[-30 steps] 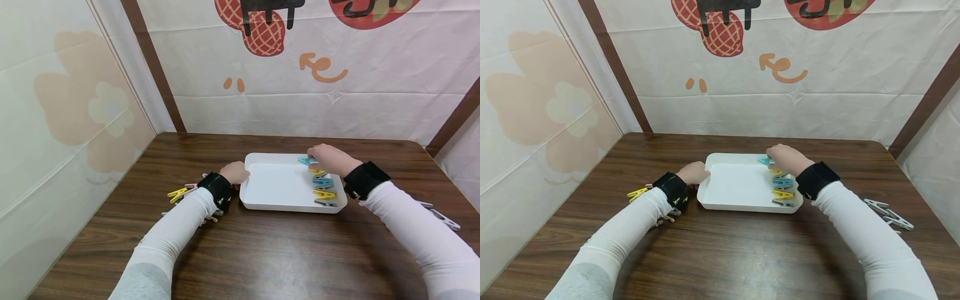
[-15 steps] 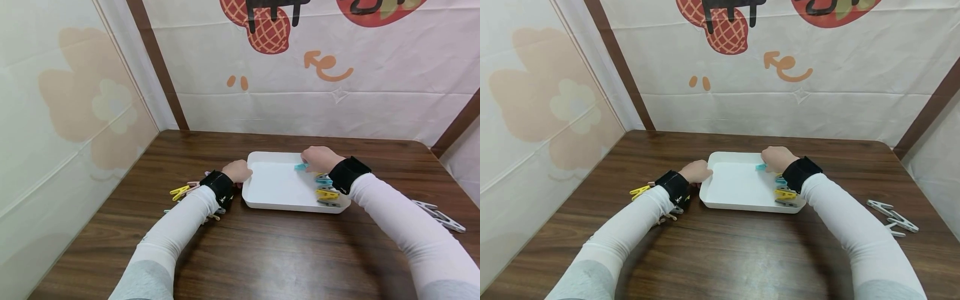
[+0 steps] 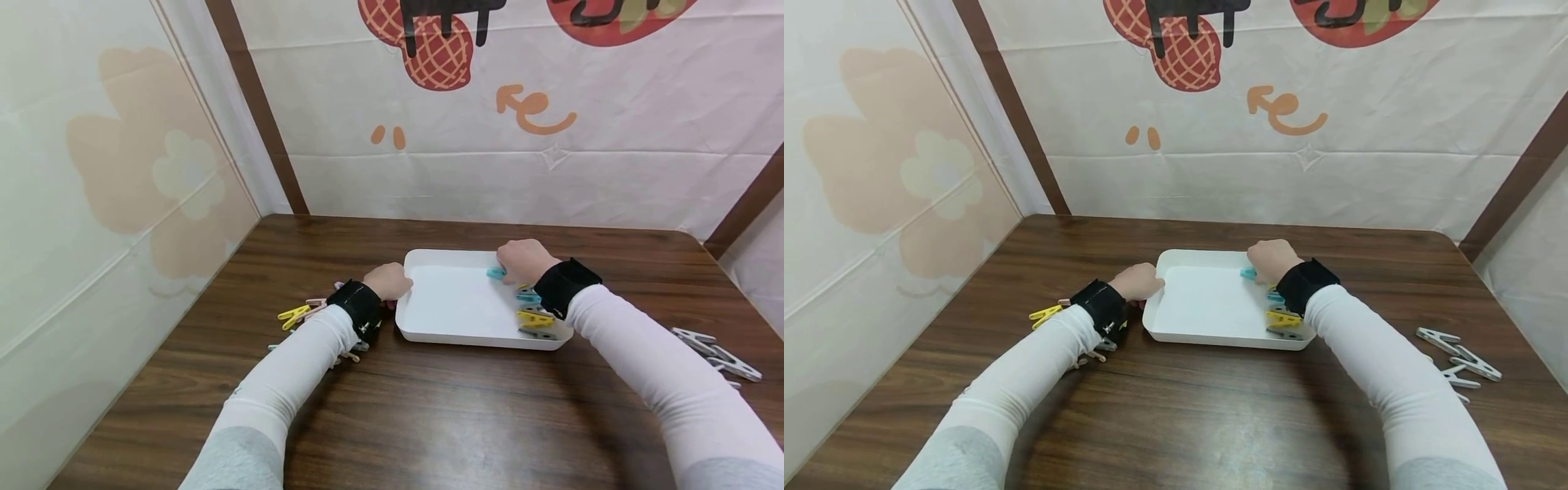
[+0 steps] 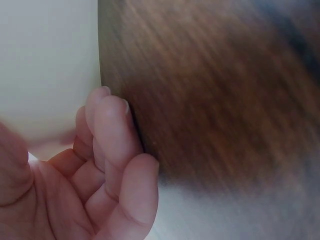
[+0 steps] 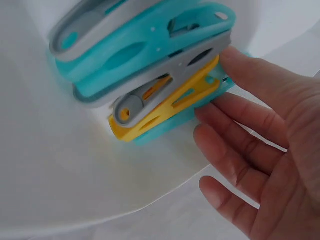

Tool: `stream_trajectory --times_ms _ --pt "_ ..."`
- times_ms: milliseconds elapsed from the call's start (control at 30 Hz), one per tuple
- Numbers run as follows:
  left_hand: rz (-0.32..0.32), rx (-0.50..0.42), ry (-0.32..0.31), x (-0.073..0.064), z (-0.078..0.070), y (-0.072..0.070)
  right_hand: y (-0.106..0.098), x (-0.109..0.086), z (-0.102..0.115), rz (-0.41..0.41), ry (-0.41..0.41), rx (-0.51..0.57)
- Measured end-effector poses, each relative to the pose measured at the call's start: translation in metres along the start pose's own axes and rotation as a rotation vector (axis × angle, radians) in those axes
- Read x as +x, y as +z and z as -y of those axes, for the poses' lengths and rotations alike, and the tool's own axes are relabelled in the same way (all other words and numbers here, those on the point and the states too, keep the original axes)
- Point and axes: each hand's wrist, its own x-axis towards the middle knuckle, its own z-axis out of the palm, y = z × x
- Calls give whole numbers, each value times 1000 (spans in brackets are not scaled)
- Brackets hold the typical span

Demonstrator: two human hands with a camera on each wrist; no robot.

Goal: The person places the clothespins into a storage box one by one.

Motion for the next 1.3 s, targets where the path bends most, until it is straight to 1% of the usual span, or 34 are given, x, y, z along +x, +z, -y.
stream_trajectory --times_ms 200,300,433,533,733,900,967,1100,1300 --pt "-6 6 6 1 1 3 3 -1 0 -13 7 -23" --pt "-3 6 6 3 2 5 2 -4 1 -9 13 -1" --pt "1 7 -1 5 3 5 -8 -14 -1 -15 40 42" --pt "-4 8 -3 3 2 3 -19 -25 -6 -36 62 62" --pt "-4 7 -8 -2 1 -1 -33 -56 -25 -66 121 92" --pt "-6 6 -2 1 3 -2 -39 -90 -45 -80 185 155" --pt "-5 5 -1 2 5 -1 -38 -103 -54 -80 201 171" --pt "0 -11 -7 4 9 0 -33 -129 -70 -52 235 224" --pt "1 -21 -14 4 11 2 -21 -162 -86 2 283 300"
